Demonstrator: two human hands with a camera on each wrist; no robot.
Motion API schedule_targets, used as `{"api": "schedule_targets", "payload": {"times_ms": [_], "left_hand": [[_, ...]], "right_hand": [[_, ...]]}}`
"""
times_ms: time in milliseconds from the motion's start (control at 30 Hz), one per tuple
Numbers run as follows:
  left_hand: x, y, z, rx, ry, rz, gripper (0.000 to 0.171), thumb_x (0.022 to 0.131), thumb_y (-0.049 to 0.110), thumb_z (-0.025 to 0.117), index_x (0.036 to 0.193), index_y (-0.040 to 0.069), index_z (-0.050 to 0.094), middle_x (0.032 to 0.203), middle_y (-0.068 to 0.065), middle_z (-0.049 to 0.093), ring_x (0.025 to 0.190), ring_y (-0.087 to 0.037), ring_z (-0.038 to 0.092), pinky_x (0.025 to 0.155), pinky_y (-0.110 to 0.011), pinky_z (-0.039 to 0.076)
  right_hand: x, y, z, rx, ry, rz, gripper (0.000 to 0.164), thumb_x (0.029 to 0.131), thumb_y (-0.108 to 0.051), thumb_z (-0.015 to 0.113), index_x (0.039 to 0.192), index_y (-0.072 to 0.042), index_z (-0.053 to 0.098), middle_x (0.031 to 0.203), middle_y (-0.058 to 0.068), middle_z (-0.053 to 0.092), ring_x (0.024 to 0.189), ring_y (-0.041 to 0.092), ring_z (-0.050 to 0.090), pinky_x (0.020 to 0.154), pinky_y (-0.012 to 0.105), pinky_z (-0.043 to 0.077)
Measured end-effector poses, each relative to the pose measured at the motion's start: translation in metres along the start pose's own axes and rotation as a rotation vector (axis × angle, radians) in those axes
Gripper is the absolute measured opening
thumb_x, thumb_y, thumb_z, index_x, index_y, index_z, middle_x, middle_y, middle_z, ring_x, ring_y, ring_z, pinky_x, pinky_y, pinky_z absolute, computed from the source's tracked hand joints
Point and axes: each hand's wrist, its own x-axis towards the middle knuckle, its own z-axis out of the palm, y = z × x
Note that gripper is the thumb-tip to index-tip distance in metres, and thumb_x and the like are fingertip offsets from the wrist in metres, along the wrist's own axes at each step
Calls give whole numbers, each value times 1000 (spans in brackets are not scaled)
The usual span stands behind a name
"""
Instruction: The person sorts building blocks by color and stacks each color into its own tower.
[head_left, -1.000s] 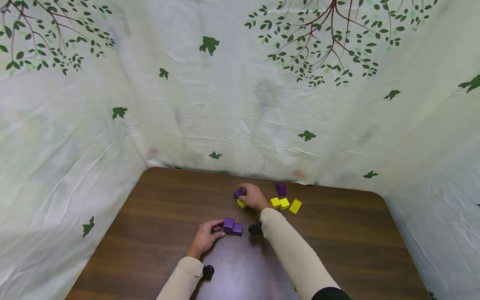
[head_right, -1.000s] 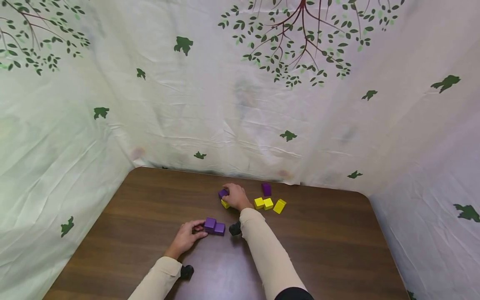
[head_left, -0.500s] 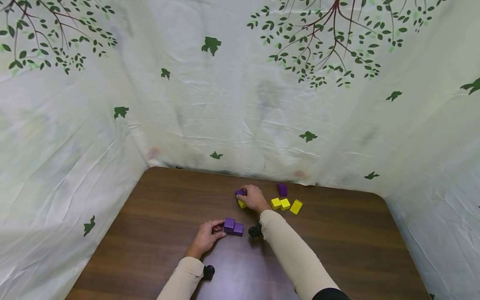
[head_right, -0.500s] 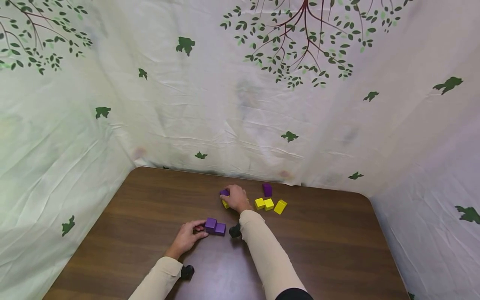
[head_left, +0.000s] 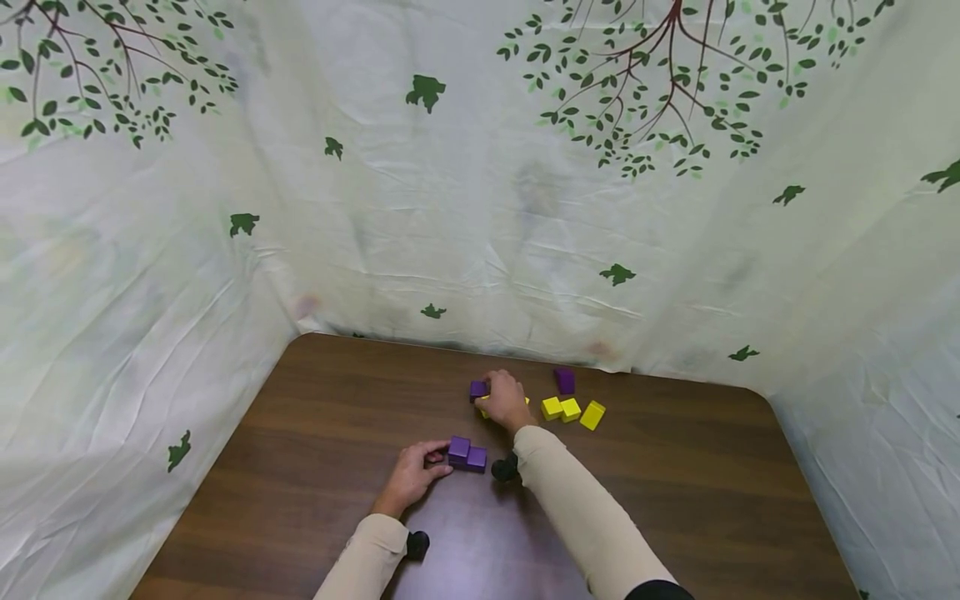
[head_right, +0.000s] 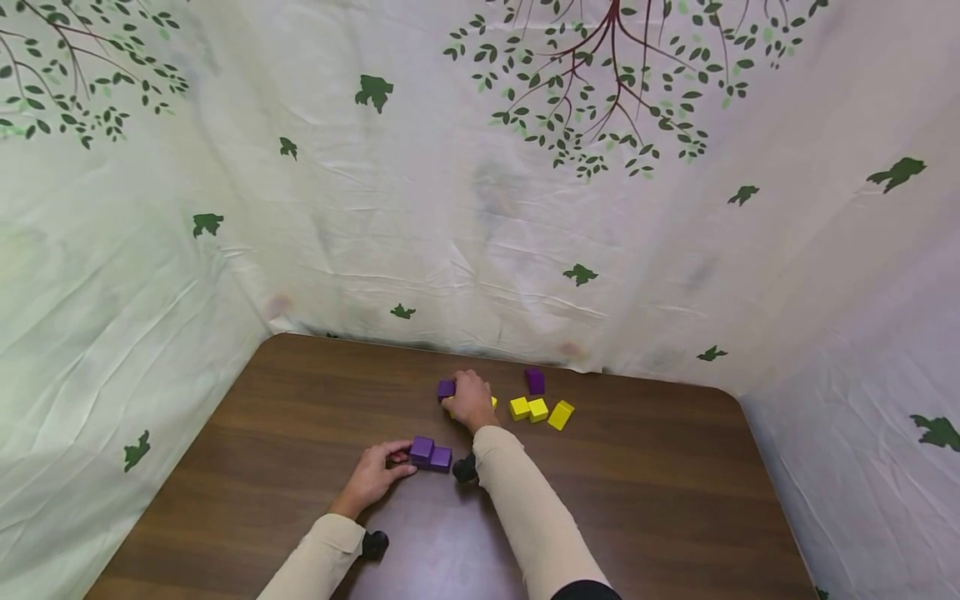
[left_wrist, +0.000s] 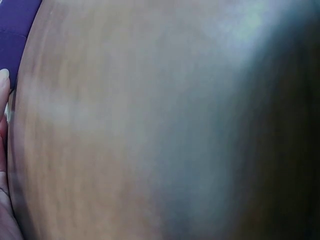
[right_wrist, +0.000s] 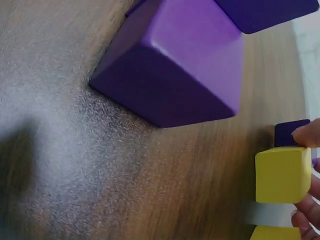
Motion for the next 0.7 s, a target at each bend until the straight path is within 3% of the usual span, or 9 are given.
{"api": "schedule_targets", "payload": {"times_ms": [233,500,700], "left_hand": [[0,2,-1,-3,-2,-11,35,74,1,80,107,-2,70,85,-6,67,82,-23,61,76,-31,50],[-1,1,0,18,-9,28,35,74,2,80,107,-3,70,86,-6,67,81,-23,62,76,-31,50],[0,1,0,2,-9,8,35,74,2,80,107,-2,70,85,-5,67,81,-21,61,76,-31,49]], "right_hand": [[-4,3,1,102,30,-6,33,81,-13,77,108,-2,64,109,13,64,105,32,58,96,48,39],[-6,8,1,172,22,-4,33,82,-12,76,111,-4,63,110,13,66,104,29,59,94,43,45],[-7,10,0,238,35,-11,33,85,-14,75,114,-5,62,113,13,65,106,27,58,93,43,46]]}}
